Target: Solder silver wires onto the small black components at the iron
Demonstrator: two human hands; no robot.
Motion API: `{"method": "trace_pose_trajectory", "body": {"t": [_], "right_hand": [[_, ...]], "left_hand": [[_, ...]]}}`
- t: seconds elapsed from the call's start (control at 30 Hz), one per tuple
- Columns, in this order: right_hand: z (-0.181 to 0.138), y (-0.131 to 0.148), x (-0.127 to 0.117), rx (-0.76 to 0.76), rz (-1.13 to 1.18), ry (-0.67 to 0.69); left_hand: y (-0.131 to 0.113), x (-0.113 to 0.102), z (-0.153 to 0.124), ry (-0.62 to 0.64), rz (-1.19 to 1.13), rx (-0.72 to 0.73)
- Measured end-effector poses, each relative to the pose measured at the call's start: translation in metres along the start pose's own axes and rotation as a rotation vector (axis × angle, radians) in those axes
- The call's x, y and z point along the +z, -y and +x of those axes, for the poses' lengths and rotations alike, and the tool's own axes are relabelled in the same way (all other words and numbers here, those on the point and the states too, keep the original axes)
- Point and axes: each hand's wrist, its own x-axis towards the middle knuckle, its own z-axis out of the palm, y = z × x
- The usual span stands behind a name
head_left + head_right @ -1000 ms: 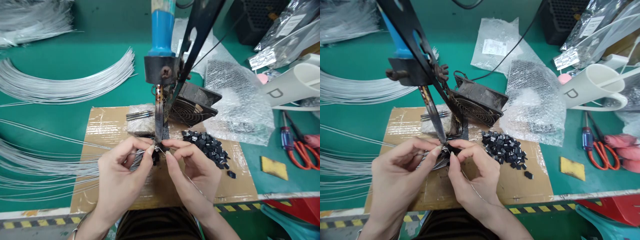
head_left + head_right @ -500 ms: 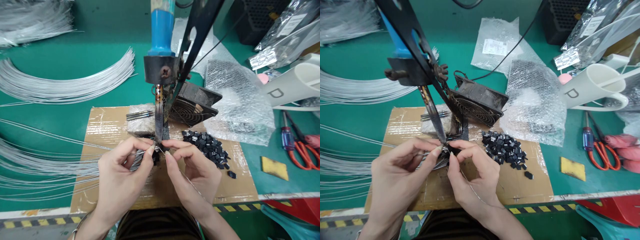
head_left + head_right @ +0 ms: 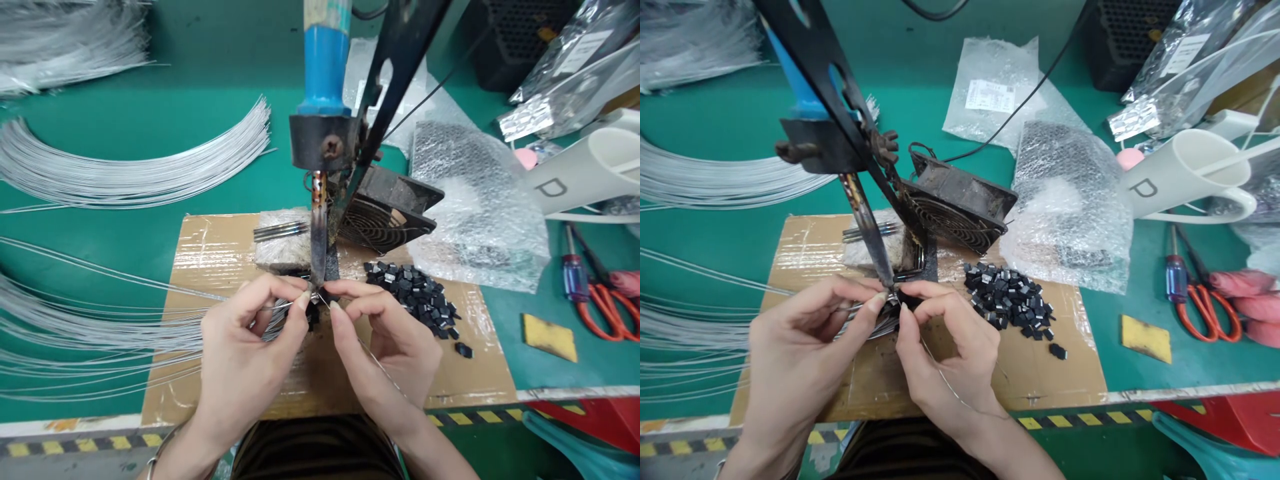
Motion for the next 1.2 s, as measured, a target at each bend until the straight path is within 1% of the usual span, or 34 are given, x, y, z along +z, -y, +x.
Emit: {"method": "trace_pose_trajectory", "body": {"t": [0.5, 0.7, 1.0, 1.2], "right_hand": [[0.0, -0.001, 0.002, -0.022, -0.008, -0.016], [-0.0005, -0.0015, 0.0021, -0.02, -0.02, -0.029], [-0.0002, -0.001, 0.0032, -0.037, -0.029, -0.039], [-0.0006, -0.0011, 0.0026, -0.033, -0.032, -0.033]], "left_hand": [[-0.001, -0.0005, -0.0018, -0.034, 0.006, 0.015], [-0.0001, -0.0028, -0.0028, -0.01, 0.019, 0.021], [-0.0013, -0.0014, -0.002, -0.022, 0.031, 0.015], [-0.0014, -0.0005, -0.0028, -0.027, -0.005, 0.006]]}}
